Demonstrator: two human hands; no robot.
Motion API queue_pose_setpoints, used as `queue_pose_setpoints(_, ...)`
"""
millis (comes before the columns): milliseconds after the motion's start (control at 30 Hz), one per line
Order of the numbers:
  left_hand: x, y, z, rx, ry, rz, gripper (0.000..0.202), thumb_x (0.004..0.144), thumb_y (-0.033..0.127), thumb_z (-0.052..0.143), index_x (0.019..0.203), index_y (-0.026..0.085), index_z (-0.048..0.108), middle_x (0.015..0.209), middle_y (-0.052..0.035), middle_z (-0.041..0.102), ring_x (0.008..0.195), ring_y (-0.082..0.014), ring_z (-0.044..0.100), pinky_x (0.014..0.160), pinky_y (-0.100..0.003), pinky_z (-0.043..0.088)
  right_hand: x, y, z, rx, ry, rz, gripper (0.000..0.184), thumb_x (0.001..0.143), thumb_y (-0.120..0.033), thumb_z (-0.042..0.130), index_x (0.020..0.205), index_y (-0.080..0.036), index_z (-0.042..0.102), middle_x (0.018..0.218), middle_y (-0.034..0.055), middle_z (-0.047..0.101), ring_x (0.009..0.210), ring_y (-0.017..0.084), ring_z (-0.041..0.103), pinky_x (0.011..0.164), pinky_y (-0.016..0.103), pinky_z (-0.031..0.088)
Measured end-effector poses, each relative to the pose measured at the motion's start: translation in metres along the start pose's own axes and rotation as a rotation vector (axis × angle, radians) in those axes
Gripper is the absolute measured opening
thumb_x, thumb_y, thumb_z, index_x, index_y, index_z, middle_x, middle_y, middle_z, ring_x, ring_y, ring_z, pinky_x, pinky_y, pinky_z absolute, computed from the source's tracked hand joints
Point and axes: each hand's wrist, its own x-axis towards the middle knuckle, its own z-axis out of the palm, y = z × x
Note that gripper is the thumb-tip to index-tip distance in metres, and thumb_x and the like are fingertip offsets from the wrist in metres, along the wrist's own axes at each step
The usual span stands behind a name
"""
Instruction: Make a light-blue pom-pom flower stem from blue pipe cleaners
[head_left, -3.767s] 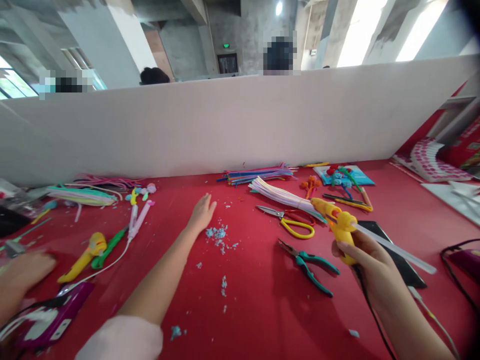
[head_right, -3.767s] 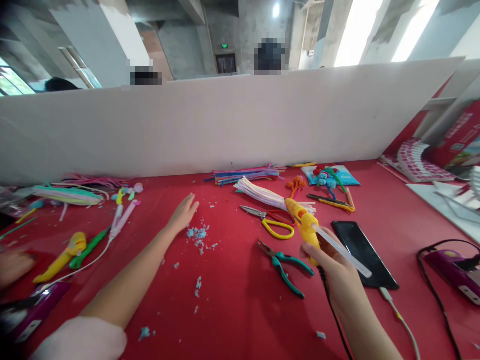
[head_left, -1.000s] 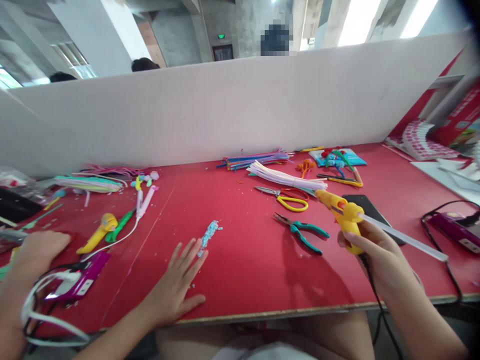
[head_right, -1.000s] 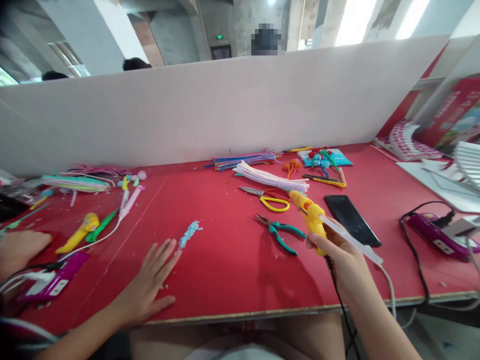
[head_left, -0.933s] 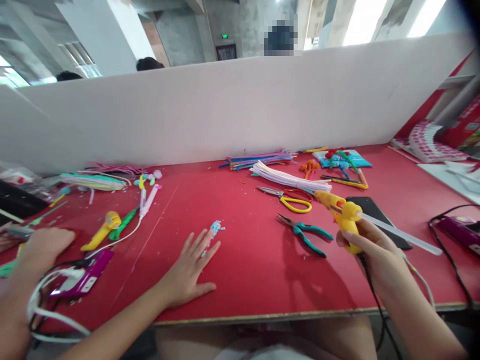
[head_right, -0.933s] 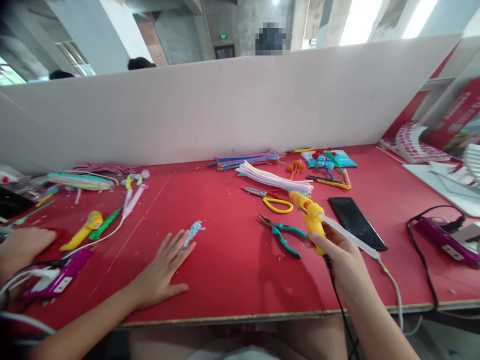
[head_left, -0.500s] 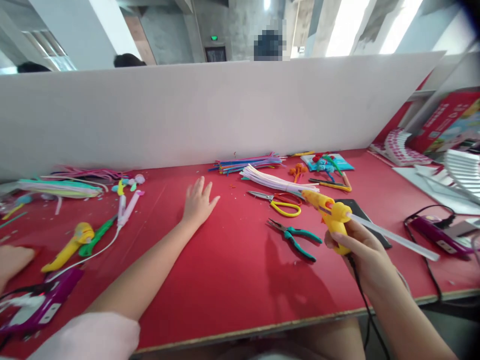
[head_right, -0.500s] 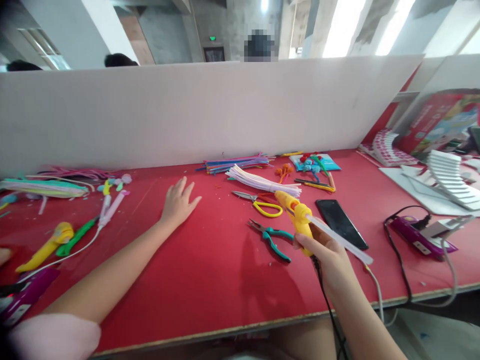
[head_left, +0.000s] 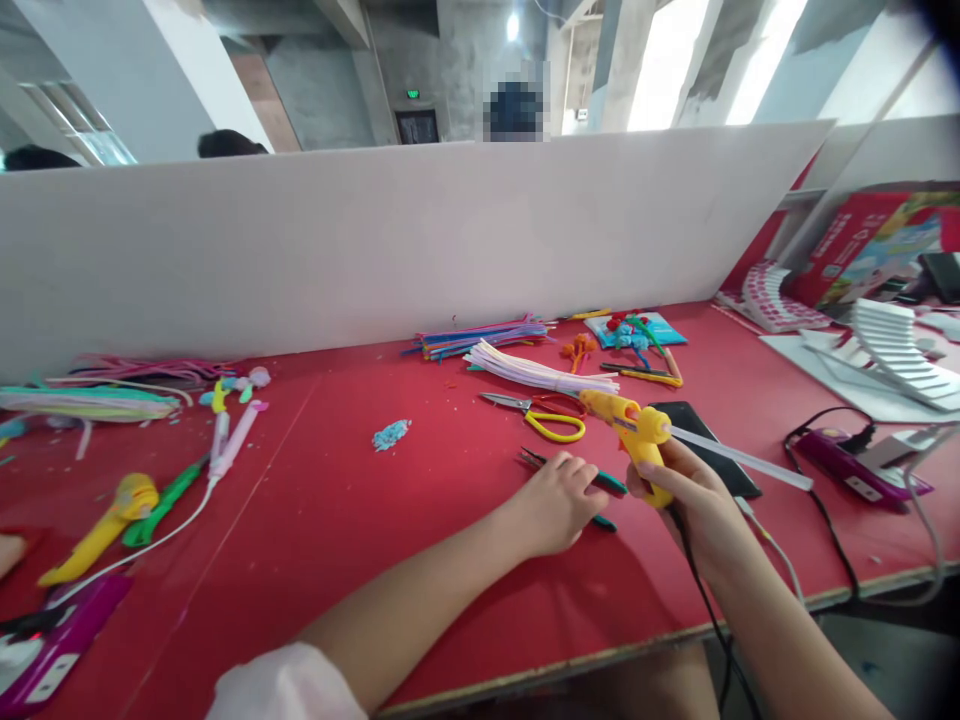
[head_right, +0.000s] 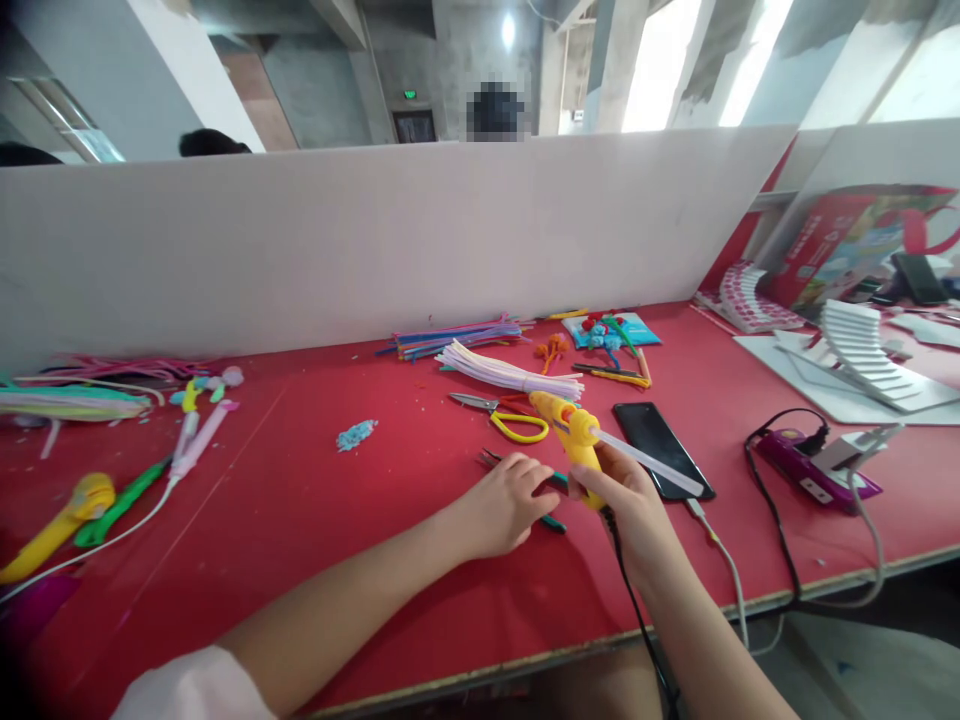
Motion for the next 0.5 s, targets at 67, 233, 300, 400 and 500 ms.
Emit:
queue_pose_setpoints(67, -0.002, -0.004, 0.0, -0.009, -0.061, -0.001, 0.017, 0.081, 0.018, 0.051, 0.096, 0.017, 0.057, 0.101, -0.0108, 0.056, 0.094, -0.0234, 0.051, 0.083, -0.037, 0.038, 0.002, -0.003, -0.005, 0.005, -0.005, -0.011, 0.03, 0.068, -0.031, 0.069, 0.093, -0.02, 0.059, 0.058, -0.0028, 0.052, 0.053, 0.012, 0.043, 0.052, 0.025, 0.031)
queue_pose_setpoints(233, -0.034, -0.006, -0.005, -0.004, -0.09, -0.06, 0.017, 0.089, 0.016, 0.04, 0.098, 0.02, 0.053, 0.096, -0.0061, 0.054, 0.092, -0.0197, 0.051, 0.081, -0.034, 0.037, 0.008, -0.012, -0.031, -0.187, 0.055, -0.1, 0.02, 0.073, -0.035, 0.064, 0.084, -0.019, 0.06, 0.062, -0.0005, 0.056, 0.058, 0.014, 0.047, 0.055, 0.025, 0.035)
queue_pose_setpoints(300, -0.049, -0.004, -0.007, 0.021, -0.123, -0.104, 0.017, 0.09, 0.015, 0.038, 0.096, 0.02, 0.053, 0.092, -0.0049, 0.054, 0.086, -0.0198, 0.051, 0.076, -0.034, 0.038, 0.01, -0.016, -0.044, -0.299, 0.096, -0.128, 0.019, 0.074, -0.036, 0.064, 0.083, -0.019, 0.061, 0.069, 0.0021, 0.061, 0.066, 0.015, 0.051, 0.06, 0.025, 0.038)
queue_pose_setpoints(400, -0.064, -0.002, -0.01, 0.034, -0.15, -0.181, 0.021, 0.09, 0.015, 0.037, 0.105, 0.02, 0.052, 0.091, -0.005, 0.054, 0.084, -0.0208, 0.051, 0.073, -0.035, 0.038, 0.012, -0.019, -0.063, -0.307, 0.179, -0.08, 0.024, 0.074, -0.039, 0.063, 0.09, -0.02, 0.061, 0.076, 0.0031, 0.064, 0.069, 0.017, 0.056, 0.06, 0.026, 0.041)
queue_pose_setpoints(500, -0.072, -0.004, -0.013, 0.001, -0.167, -0.21, 0.024, 0.092, 0.016, 0.034, 0.108, 0.021, 0.052, 0.093, -0.005, 0.054, 0.085, -0.0214, 0.052, 0.075, -0.036, 0.039, 0.014, -0.011, -0.074, -0.221, 0.186, 0.071, 0.03, 0.075, -0.039, 0.059, 0.097, -0.019, 0.058, 0.075, 0.0031, 0.064, 0.066, 0.018, 0.059, 0.061, 0.028, 0.045)
